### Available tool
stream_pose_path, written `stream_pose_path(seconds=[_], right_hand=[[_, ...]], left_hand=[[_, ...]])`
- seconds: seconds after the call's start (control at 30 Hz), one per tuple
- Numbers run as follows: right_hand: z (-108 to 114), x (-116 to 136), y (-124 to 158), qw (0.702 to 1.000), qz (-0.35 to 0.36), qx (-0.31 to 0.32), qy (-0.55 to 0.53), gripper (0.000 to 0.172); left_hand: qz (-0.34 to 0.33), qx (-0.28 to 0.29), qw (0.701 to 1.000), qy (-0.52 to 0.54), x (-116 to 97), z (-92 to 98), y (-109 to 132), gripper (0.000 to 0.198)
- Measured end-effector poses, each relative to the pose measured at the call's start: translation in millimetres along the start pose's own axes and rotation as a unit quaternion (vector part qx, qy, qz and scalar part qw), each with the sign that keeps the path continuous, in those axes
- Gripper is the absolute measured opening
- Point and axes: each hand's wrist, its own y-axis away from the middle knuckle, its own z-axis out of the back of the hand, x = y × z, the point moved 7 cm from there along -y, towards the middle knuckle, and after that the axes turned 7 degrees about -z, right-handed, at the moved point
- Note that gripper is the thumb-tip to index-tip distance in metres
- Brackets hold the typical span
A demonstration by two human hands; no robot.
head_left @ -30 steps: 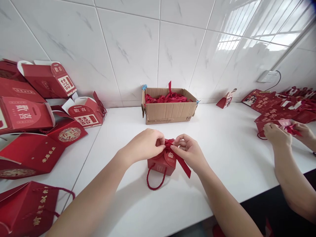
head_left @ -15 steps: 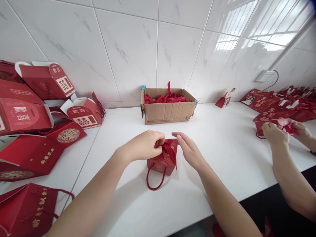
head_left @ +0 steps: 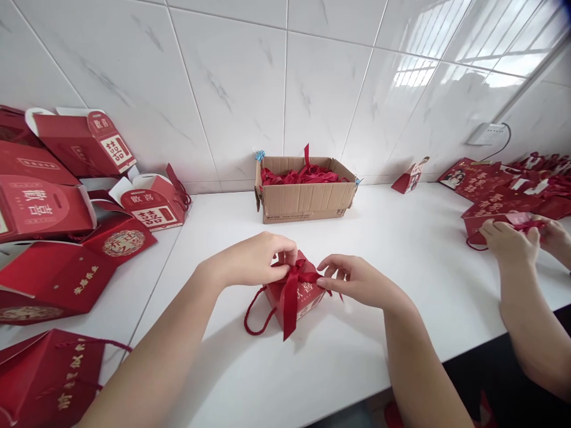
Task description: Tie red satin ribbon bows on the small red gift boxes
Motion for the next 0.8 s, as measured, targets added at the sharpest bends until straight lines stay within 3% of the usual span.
stream_pose_path(seconds=[0.17,0.37,0.43,0.53,0.67,0.8], right_hand=[[5,-5,5,1.000,-0.019,0.012,-0.018,0.022],[10,5,14,0.998,0.037,0.046,0.017,0.025],[19,11,13,0.997,0.059,-0.004,0.048,0.028],[27,28,9,0.985,0.117,-0.091,0.083,0.016],[2,59,3,0.949,0.262,-0.059,0.164,0.018],[-17,64,-4,0.914,0.329,-0.068,0.227,0.017]], left_hand=[[-0.011,-0.011,0.999,0.032,-4,0.6,-1,0.014],[-0.007,-0.038,0.997,0.073,3,-2.9,-3,0.013],[-0.010,-0.068,0.995,0.074,5,-4.9,0,0.014],[-0.020,-0.119,0.990,0.069,6,-10.9,8,0.013],[-0.041,-0.193,0.979,0.042,4,-17.6,22,0.013],[-0.067,-0.251,0.966,0.014,5,-20.8,31,0.014]])
